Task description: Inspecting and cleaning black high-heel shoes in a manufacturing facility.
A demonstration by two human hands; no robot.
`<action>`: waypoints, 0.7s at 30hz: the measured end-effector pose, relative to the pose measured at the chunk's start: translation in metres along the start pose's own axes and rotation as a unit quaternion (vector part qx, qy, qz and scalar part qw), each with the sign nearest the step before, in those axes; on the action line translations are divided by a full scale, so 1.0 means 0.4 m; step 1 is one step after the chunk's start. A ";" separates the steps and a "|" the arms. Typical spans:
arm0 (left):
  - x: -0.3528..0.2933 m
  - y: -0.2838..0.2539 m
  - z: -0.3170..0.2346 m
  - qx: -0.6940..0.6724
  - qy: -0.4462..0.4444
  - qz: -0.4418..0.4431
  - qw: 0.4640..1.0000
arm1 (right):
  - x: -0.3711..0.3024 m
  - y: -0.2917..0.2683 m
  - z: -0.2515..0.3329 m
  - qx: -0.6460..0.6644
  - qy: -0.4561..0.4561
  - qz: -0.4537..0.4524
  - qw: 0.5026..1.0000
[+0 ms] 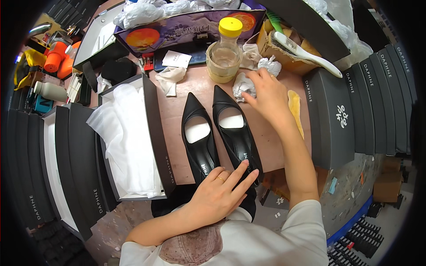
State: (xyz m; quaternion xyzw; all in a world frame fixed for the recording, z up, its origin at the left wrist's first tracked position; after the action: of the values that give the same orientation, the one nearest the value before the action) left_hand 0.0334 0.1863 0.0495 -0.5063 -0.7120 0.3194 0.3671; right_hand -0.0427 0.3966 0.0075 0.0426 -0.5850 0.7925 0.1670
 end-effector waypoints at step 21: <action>-0.004 0.037 0.006 0.040 0.011 -0.078 0.996 | -0.094 0.040 0.141 0.049 -0.188 0.146 0.970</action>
State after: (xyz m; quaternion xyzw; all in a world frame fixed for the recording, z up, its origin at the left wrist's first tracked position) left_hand 0.0390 0.1889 0.0356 -0.4375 -0.7321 0.3120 0.4187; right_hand -0.0195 0.3313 0.0006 0.1128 -0.5663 0.8138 -0.0655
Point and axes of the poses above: each hand's wrist, its own x-axis towards the middle knuckle, its own y-axis out of the palm, z = x × y, the point moved 5 cm from there along x, towards the middle knuckle, and after that the axes turned 2 degrees about x, right-handed, at the moved point
